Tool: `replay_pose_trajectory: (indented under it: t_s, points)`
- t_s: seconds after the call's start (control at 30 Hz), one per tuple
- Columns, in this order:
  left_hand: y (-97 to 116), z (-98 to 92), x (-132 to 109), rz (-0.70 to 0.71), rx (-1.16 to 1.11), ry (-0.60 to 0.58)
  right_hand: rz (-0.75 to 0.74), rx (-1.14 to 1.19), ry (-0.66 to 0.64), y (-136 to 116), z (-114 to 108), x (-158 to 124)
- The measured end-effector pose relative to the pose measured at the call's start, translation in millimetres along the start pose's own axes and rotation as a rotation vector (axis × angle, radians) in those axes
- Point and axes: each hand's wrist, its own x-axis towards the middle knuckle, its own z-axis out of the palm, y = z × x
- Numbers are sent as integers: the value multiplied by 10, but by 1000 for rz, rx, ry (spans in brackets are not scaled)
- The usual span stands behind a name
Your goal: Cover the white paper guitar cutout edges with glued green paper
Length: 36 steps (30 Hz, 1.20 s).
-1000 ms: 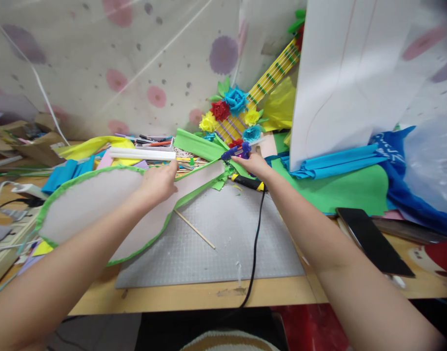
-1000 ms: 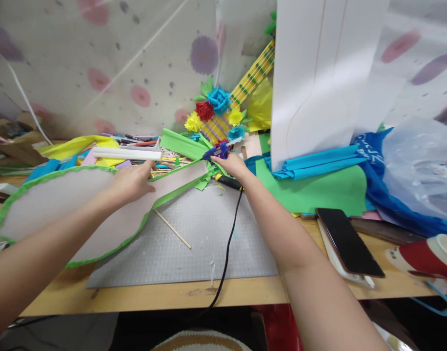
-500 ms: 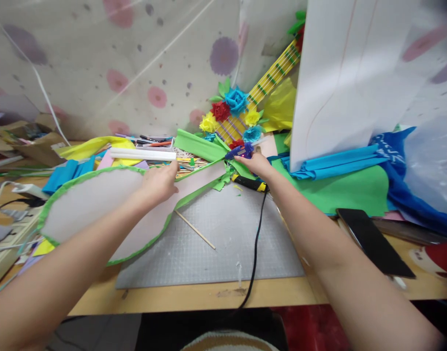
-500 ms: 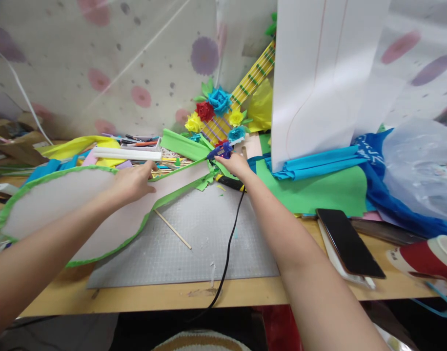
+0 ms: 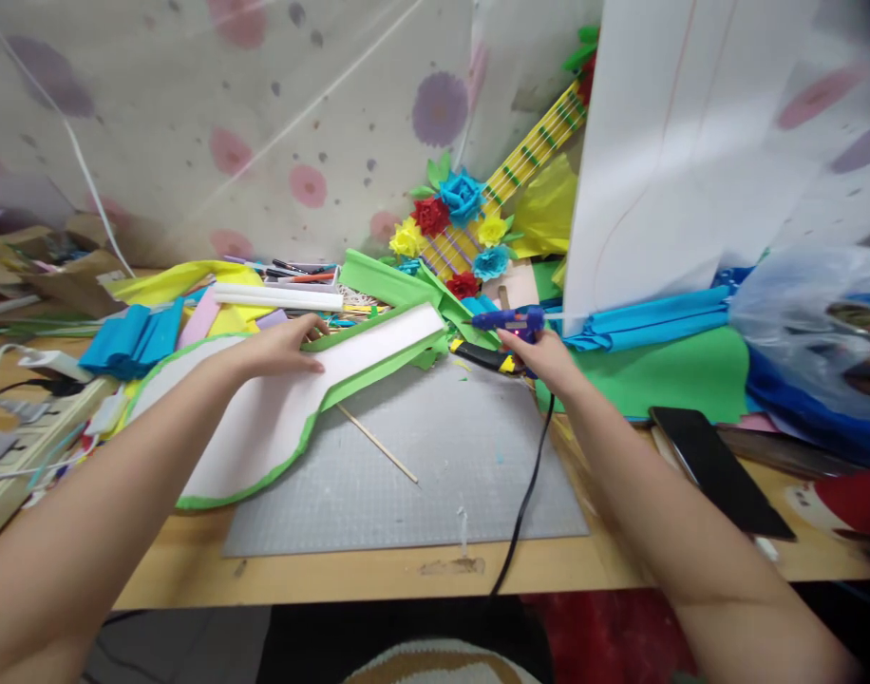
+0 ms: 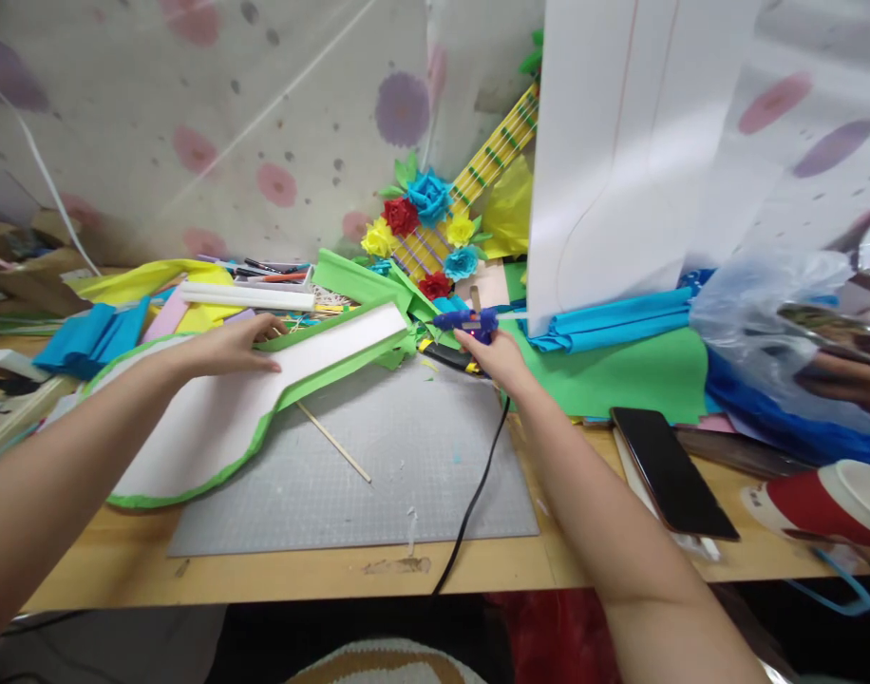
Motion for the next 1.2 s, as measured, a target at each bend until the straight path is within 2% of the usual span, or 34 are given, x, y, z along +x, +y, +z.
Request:
replay_pose_trajectory:
  t_s: [0.17, 0.27, 0.33, 0.47, 0.53, 0.57, 0.63, 0.67, 0.73, 0.8, 0.87, 0.97, 1.03, 1.1, 1.2]
  points:
    - [-90, 62, -23, -29, -23, -56, -4, -18, -97, 406, 202, -150]
    - [-35, 137, -31, -50, -36, -67, -8, -92, -85, 495, 332, -161]
    - [-4, 193, -31, -40, -54, -47, -51, -160, -96, 507, 338, -162]
    - [7, 309, -5, 3, -60, 3, -253, -449, -118, 456, 104, -266]
    - [8, 364, 20, 18, -50, 6, -258, -654, -112, 353, -57, -389]
    - [14, 389, 35, 24, -49, 1, -220, -730, -150, 270, -117, -459]
    - [32, 431, 67, 34, -61, -5, -223, -718, -358, 48, -151, -579]
    - [44, 448, 82, 43, -74, -6, -298, -669, -410, -82, -116, -612]
    - [67, 470, 98, 64, -103, -9, -483, -552, -385, -338, 58, -591]
    - [83, 478, 91, 77, -126, -18, -670, -435, -339, -536, 334, -457]
    - [86, 478, 60, 78, -135, -25, -768, -396, -314, -648, 641, -259]
    - [75, 485, 1, 71, -137, -10, -738, -456, -339, -689, 1023, 4]
    - [75, 509, -21, 59, -130, 15, -714, -503, -396, -684, 1170, 87]
    - [100, 547, -19, 28, -112, 41, -693, -527, -425, -682, 1236, 93]
    - [198, 618, 5, -8, -106, 89, -655, -530, -392, -682, 1250, 22]
